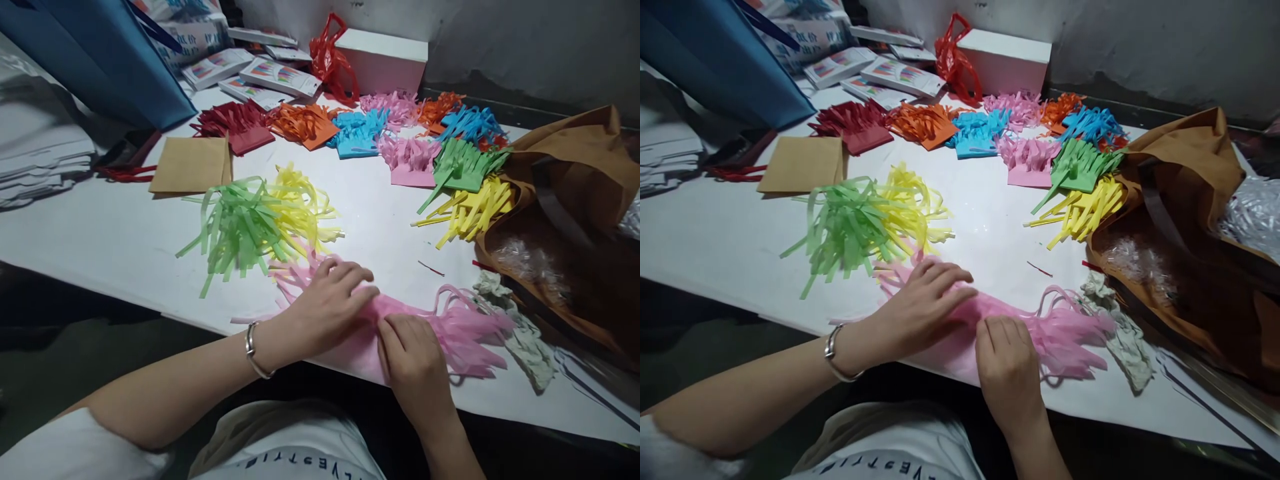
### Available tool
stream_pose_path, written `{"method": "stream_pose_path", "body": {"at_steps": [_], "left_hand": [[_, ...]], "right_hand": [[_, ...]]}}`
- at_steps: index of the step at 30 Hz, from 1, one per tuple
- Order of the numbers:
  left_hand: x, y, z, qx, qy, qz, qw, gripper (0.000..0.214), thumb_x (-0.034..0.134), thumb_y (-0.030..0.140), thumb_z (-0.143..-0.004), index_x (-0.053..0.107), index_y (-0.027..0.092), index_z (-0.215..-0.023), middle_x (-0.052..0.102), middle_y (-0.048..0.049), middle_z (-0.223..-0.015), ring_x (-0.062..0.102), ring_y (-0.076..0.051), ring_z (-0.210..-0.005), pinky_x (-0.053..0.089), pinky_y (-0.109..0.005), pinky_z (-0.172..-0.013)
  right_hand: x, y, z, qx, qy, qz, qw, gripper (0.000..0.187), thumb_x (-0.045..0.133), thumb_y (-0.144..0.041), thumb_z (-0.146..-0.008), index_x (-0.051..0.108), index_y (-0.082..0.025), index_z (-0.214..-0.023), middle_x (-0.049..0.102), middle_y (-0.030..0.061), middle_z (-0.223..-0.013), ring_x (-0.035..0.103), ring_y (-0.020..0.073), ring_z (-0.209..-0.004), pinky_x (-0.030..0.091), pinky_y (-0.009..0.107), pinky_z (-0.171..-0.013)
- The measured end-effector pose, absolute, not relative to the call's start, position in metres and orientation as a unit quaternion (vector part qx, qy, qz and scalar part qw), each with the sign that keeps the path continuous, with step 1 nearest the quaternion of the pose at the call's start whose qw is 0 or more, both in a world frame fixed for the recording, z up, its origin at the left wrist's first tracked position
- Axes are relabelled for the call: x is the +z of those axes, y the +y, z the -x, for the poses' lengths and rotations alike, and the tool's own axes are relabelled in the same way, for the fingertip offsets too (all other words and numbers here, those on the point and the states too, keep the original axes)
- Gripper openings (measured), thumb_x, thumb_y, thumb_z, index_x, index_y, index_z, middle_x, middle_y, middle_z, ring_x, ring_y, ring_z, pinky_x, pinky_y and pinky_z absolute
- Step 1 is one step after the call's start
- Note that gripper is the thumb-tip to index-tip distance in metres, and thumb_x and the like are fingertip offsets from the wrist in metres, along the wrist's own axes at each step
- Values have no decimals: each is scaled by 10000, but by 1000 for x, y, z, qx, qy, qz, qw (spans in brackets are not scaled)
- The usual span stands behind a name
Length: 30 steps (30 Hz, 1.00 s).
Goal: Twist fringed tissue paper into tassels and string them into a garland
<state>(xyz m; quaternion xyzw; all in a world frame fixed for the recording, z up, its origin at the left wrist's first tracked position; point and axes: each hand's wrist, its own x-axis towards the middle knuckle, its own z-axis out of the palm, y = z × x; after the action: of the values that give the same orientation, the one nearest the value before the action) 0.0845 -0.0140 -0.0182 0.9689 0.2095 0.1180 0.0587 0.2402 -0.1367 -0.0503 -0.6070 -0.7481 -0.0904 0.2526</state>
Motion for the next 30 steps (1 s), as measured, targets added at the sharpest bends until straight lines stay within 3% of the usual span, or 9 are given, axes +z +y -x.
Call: {"method": "stream_pose_path", "body": {"at_steps": [2, 4, 9, 13, 18, 22, 26, 30], "left_hand": [[-20, -18, -79, 146, 145, -978, 42, 132, 545, 230, -970, 600, 186, -1081, 649, -90, -1172, 529, -256, -1126, 331, -496, -1045], [-25, -21, -74, 148, 119, -981, 38, 96, 518, 183, -987, 614, 185, -993, 670, -57, -1079, 539, -226, -1081, 296, -491, -1066], [-36, -21, -60, 141, 111, -981, 68, 168, 468, 156, -1009, 630, 188, -978, 673, -33, -928, 546, -203, -977, 308, -444, -991], [-36, -19, -57, 120, 175, -973, 87, 142, 512, 121, -966, 636, 171, -919, 665, -37, -881, 535, -208, -920, 317, -416, -901], [-32, -15, -72, 73, 281, -953, 86, 178, 541, 186, -939, 641, 166, -793, 646, -54, -881, 521, -229, -896, 324, -415, -842], [-26, -10, -84, 16, 319, -944, 85, 248, 530, 276, -956, 689, 170, -797, 651, -74, -915, 534, -245, -886, 326, -411, -773], [-24, -5, -89, -4, 322, -943, 88, 266, 552, 265, -939, 703, 166, -745, 652, -83, -866, 549, -243, -848, 319, -402, -732], [-23, -6, -86, 22, 319, -944, 77, 239, 578, 293, -936, 672, 157, -763, 645, -86, -865, 548, -243, -834, 334, -400, -736]], "right_hand": [[-49, -138, -240, -80, -732, 613, 287, 136, 558, -73, -924, 652, -103, -1018, 667, 103, -899, 590, 224, -850, 473, 380, -791], [-49, -140, -239, -67, -735, 610, 288, 145, 556, -96, -932, 641, -111, -1048, 667, 104, -932, 590, 229, -876, 467, 393, -824], [-56, -148, -244, -68, -754, 605, 247, 219, 478, -44, -948, 638, -128, -1071, 675, 94, -976, 580, 232, -956, 417, 418, -933], [-56, -147, -251, -67, -727, 643, 229, 164, 479, -120, -980, 634, -167, -1006, 666, 76, -985, 563, 224, -991, 338, 435, -1006], [-50, -129, -254, -73, -676, 725, 112, 253, 467, -221, -1003, 570, -198, -773, 595, 35, -756, 517, 224, -789, 323, 421, -849], [-46, -119, -253, -92, -643, 758, 56, 268, 532, -271, -978, 554, -202, -720, 579, 25, -689, 515, 230, -733, 303, 405, -764], [-40, -121, -251, -141, -661, 720, 157, 66, 582, -219, -949, 624, -176, -923, 658, 71, -890, 569, 244, -899, 326, 448, -907], [-43, -124, -246, -89, -746, 620, 228, 112, 566, -121, -938, 642, -184, -990, 676, 47, -911, 593, 192, -900, 333, 412, -949]]}}
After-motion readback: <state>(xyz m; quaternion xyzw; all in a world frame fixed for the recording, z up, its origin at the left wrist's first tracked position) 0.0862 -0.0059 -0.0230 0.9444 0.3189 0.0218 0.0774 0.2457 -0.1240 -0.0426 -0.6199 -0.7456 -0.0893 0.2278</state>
